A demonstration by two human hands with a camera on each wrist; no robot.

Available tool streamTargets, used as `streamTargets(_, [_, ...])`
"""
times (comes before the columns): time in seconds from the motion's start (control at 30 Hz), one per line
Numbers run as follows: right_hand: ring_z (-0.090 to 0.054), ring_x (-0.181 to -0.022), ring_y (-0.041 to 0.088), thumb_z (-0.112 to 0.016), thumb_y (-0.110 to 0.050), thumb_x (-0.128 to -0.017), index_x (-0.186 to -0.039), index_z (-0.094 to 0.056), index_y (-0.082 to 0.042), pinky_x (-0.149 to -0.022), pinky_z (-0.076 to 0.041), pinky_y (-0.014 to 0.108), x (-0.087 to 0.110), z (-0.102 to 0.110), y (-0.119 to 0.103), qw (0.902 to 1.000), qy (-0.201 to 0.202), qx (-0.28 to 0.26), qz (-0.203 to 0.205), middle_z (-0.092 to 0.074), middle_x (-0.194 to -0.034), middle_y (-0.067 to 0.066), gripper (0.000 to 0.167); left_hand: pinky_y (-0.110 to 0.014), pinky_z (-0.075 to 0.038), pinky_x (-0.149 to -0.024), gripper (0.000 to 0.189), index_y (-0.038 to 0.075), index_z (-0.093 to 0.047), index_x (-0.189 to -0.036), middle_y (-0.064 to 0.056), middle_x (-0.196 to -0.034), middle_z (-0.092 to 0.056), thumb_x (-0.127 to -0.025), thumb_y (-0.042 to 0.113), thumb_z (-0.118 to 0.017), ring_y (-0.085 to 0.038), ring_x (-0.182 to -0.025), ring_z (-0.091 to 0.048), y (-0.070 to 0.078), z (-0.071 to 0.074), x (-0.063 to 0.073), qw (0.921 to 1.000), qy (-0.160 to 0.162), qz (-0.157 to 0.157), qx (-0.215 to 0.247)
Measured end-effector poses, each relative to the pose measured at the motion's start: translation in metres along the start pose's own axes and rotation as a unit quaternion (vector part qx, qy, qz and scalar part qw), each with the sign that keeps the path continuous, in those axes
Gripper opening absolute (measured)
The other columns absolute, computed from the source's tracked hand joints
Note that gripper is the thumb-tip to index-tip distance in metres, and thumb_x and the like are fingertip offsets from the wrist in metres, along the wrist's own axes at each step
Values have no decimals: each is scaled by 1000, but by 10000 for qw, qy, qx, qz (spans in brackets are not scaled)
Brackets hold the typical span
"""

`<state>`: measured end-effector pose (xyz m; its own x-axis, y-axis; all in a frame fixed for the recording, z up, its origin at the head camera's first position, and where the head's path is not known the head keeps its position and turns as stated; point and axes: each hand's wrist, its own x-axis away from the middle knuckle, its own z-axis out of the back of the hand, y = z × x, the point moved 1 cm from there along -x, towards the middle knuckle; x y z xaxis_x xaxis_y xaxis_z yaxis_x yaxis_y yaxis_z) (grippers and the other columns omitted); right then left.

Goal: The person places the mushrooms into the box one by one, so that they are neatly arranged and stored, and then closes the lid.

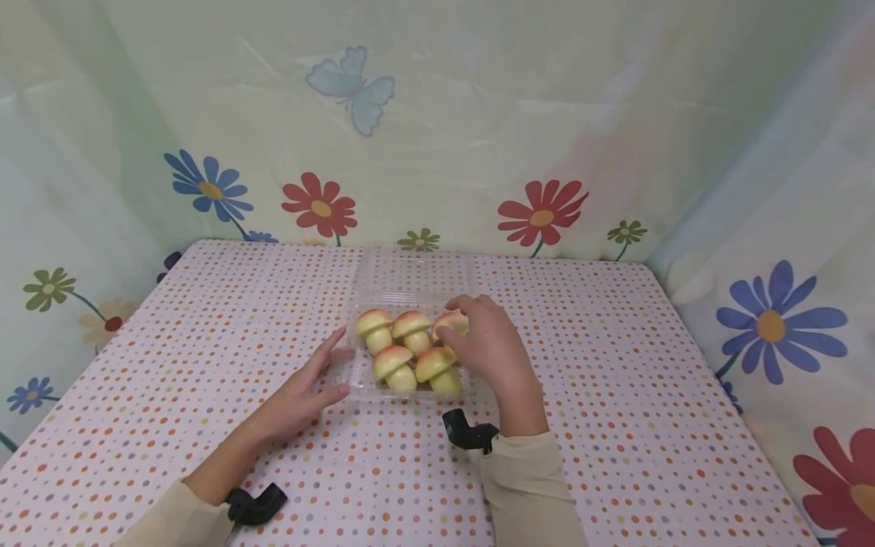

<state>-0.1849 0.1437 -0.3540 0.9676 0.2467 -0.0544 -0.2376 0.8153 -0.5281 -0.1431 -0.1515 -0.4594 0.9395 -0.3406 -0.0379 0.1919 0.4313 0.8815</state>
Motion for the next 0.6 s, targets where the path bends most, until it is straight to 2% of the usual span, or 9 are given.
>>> streamTargets(0.17, [-57,-124,46,-65,-29,-101,-140,-60,-4,-98,-49,63,0,3,3,9999,128,-3,50,-60,-139,25,46,-67,-23,-122,88,30,-8,-168,-19,-162,-40,-100,29,-65,-41,-155,-30,1,0,0,10000,-15,26,-30])
streamTargets(0.27, [-52,-133,49,-65,-30,-101,-143,-58,-5,-103,-46,66,-1,5,5,9999,120,-32,-5,-58,-142,27,49,-66,-24,-122,88,29,-8,-168,-18,-162,-41,-100,31,-65,-40,-154,-31,0,0,-1,9999,-18,9,-105])
streamTargets(0.4, [-49,-135,50,-65,-30,-102,-145,-56,-6,-104,-45,66,-3,7,11,9999,110,-95,-20,-57,-142,27,51,-66,-23,-123,88,29,-9,-168,-17,-162,-42,-100,33,-65,-39,-155,-31,0,1,-1,9999,-3,4,-111])
streamTargets(0.6, [-53,-131,49,-65,-28,-102,-148,-53,-5,-101,-48,63,-8,7,22,9998,42,-176,-112,-55,-143,28,53,-66,-23,-123,88,28,-9,-168,-17,-161,-42,-100,31,-65,-39,-154,-31,-1,1,-1,10000,-13,7,-86])
